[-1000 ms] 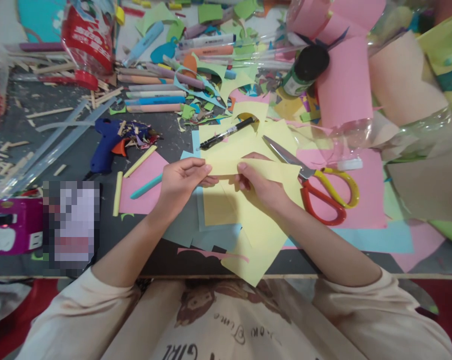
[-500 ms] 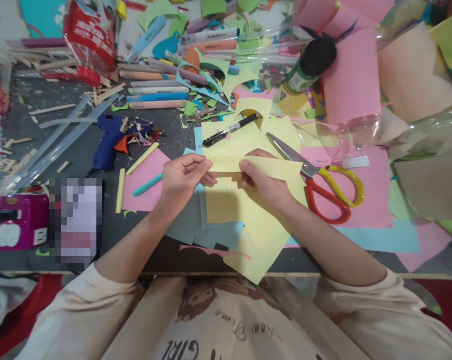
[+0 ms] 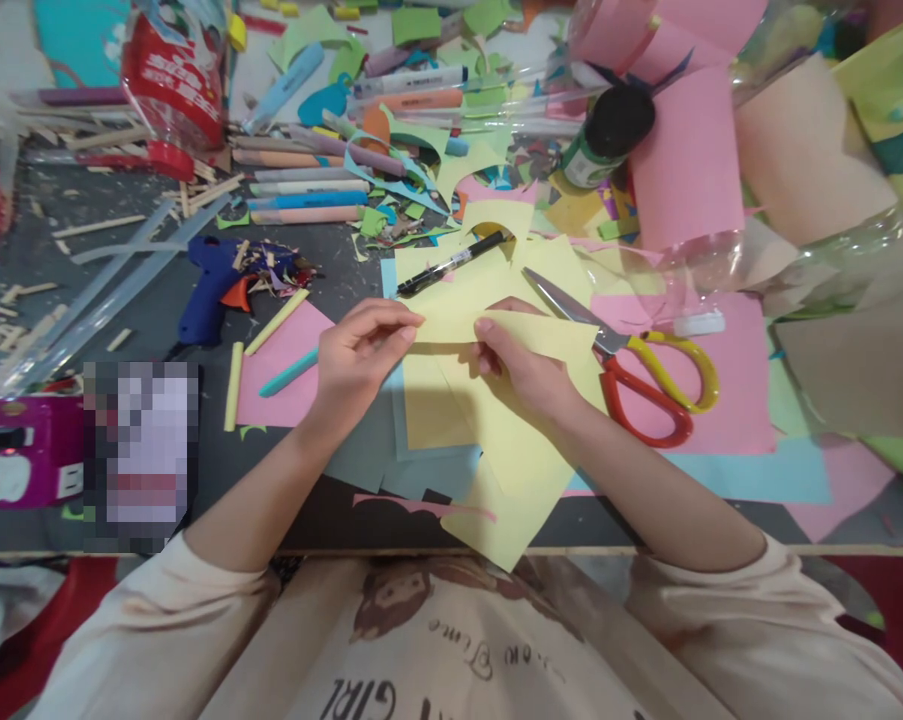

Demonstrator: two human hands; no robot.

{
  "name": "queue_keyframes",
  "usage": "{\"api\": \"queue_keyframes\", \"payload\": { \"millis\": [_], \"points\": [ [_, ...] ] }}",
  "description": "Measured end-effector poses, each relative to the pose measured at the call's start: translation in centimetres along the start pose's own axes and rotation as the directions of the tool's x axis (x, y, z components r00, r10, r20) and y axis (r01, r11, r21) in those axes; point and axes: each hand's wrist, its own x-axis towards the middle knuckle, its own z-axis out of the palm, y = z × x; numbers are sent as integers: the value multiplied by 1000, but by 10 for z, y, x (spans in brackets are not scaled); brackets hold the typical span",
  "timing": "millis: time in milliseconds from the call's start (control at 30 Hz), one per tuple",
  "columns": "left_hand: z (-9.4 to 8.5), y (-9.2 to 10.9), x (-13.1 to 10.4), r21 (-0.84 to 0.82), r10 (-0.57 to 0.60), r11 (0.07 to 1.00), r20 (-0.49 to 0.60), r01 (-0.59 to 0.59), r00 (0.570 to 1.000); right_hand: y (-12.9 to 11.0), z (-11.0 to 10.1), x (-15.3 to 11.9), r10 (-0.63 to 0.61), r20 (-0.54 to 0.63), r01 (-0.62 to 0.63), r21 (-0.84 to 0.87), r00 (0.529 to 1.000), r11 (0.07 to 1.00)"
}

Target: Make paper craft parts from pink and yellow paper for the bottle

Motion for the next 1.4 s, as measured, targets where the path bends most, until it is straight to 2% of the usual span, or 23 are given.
{"api": "queue_keyframes", "payload": {
  "millis": [267,633,767,867,933,1100,1267,1400],
  "points": [
    [-1,-2,0,25,69,997,-11,-69,998,-4,1,-1,14,6,-14,13,1000,1000],
    [-2,-5,2,-36,20,999,14,-19,1000,1,-1,2,-7,10,7,-4,1000,1000],
    [-1,-5,2,-158,-75,984,83,88,994,2,-2,2,-17,30,17,9,999,1000],
    [1,2,0,-145,-210,959,216,244,954,1,-2,0,-25,64,27,-31,998,999],
    [2,8,-2,-129,-261,946,246,298,934,-1,-2,-1,-27,88,33,-66,996,997],
    [5,14,-3,-108,-331,929,187,354,925,-2,-4,-1,-62,124,75,-108,990,991],
    [3,9,-1,-177,-362,911,91,373,928,7,-5,1,-218,147,212,56,965,976],
    [3,11,-1,-170,-373,911,45,375,927,11,-6,2,-239,137,227,98,961,969]
  ]
}}
